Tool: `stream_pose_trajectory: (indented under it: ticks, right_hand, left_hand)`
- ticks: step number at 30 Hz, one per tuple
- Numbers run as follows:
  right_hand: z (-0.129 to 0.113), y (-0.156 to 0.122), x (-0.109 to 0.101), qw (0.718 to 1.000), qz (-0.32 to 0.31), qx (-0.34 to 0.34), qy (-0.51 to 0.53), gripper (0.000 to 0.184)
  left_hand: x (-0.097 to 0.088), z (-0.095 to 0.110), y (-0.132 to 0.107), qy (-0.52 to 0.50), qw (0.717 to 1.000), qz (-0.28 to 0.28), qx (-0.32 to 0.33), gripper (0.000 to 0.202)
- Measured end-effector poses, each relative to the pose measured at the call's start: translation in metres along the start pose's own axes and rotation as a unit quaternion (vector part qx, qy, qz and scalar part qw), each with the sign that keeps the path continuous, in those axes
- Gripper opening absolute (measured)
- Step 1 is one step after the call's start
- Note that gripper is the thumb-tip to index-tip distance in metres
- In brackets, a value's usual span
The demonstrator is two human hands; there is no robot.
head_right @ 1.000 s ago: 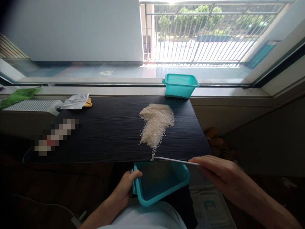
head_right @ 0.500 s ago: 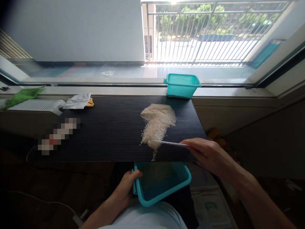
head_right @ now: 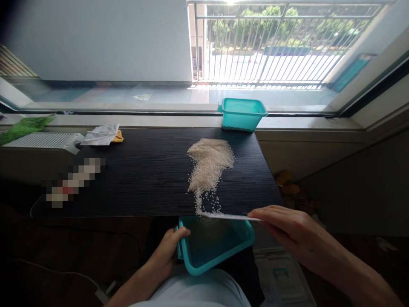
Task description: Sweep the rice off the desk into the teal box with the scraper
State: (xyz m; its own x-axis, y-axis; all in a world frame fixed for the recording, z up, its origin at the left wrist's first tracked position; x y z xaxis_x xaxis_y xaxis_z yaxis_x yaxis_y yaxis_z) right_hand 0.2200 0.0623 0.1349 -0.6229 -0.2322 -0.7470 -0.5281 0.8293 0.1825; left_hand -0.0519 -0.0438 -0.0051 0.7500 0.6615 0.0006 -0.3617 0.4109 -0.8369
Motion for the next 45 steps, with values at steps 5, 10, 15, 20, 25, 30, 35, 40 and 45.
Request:
stream_pose_trajectory:
  ticks: [5,10,15,20,25,30,35,40,45]
  right_hand:
    - [0.013,0.011,0.000,0.999,0.043,0.008,-0.011,0.029]
    - [0.017,0.016,0.003,0.997,0.064,0.030,-0.020,0.028]
    - [0.011,0.001,0.002,0.999,0.022,0.032,-0.004,0.027]
    - [0.015,-0.004,-0.005,0.996,0.069,0.054,-0.021,0.024]
    - [0.003,-0.009,-0.005,0.997,0.051,0.055,-0.004,0.023]
    - [-0.008,-0.011,0.000,0.999,0.027,0.026,-0.001,0.026]
    - [-0.002,0.016,0.008,0.998,0.053,0.013,-0.017,0.029]
    - [0.000,0.024,0.011,0.999,0.040,0.006,-0.021,0.031]
    - [-0.004,0.013,0.006,1.000,-0.001,0.000,0.004,0.026]
  left_hand:
    - [-0.001,0.003,0.002,-0.013,1.000,-0.010,-0.003,0.013]
    - [-0.006,0.004,0.007,-0.012,1.000,-0.002,-0.003,0.018]
    - [-0.007,0.002,0.010,-0.016,1.000,-0.015,0.004,0.020]
    - [-0.005,0.005,0.006,-0.014,1.000,0.001,0.007,0.017]
    - [-0.005,0.006,0.005,-0.014,1.000,-0.002,0.009,0.017]
    - [-0.007,0.004,0.005,-0.012,1.000,0.001,0.017,0.016]
    - [-0.007,0.006,0.001,-0.008,1.000,0.000,0.005,0.015]
    - [-0.010,0.004,0.002,-0.017,1.000,0.006,0.004,0.017]
    - [-0.011,0.004,0.005,-0.028,0.999,-0.005,0.016,0.021]
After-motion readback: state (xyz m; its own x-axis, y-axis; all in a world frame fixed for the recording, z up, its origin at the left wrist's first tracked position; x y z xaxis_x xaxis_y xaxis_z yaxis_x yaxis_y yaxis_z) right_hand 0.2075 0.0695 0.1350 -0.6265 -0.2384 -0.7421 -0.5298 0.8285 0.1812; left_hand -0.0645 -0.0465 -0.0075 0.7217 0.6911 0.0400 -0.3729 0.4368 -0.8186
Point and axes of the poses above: each hand's wrist, its own y-axis towards the middle knuckle, its own x-axis out of the palm, z = x × y, the point moved 1 cm from there along y, towards the middle knuckle, and after that the axes turned 15 degrees about z, right-handed, at the moved point
